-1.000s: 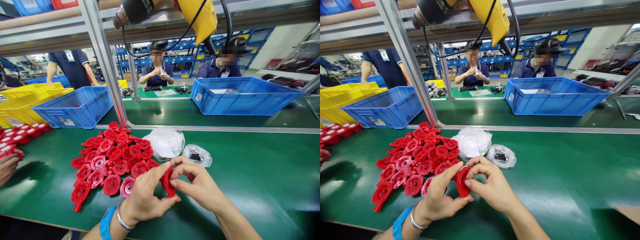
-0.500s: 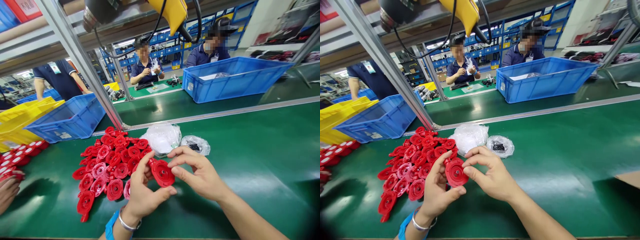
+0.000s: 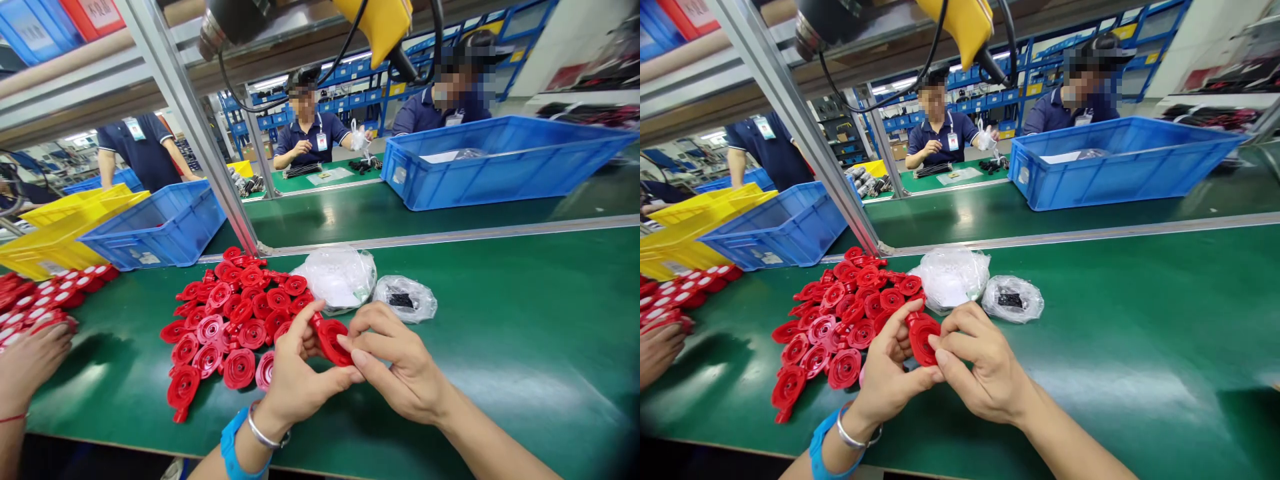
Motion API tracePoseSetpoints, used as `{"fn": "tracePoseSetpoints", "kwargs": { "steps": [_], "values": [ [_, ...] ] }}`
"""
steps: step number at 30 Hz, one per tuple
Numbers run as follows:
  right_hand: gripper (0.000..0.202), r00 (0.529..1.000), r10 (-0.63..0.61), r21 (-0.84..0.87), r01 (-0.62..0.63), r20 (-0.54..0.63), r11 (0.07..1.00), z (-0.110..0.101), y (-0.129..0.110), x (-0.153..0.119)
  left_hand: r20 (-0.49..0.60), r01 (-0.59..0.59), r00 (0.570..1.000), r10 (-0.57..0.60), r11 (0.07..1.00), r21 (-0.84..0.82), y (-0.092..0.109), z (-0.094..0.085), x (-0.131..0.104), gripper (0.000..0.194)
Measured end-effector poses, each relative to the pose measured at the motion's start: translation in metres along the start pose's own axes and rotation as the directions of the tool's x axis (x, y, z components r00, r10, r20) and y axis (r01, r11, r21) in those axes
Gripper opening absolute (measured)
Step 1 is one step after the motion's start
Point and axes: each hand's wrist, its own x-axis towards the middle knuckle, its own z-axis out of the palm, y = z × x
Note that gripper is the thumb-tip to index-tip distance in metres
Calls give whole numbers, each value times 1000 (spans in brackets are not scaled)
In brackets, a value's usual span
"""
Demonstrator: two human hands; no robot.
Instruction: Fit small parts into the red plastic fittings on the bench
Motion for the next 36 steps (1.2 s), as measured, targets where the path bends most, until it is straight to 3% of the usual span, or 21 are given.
{"fn": "tracePoseSetpoints", "kwargs": {
  "steps": [11,14,18,26,30,36],
  "values": [
    [25,994,51,49,-56,101,997,1,14,-6,-22,4,1000,-3,999,32,1,4,1,94],
    [18,993,87,139,-97,77,986,2,15,-7,-8,-18,1000,18,1000,26,-1,1,2,91],
    [25,989,139,282,-149,55,948,2,15,-7,-3,-48,999,48,997,-65,0,-2,4,91],
    [31,999,-35,108,35,-1,994,6,11,-6,-13,-16,1000,15,995,-101,2,-2,4,89],
    [17,999,10,113,-14,37,994,6,9,-3,-13,0,1000,0,1000,-27,0,-1,2,89],
    [24,996,45,152,-56,70,987,9,14,-5,-20,-14,1000,15,998,57,-4,0,4,88]
  ]
}}
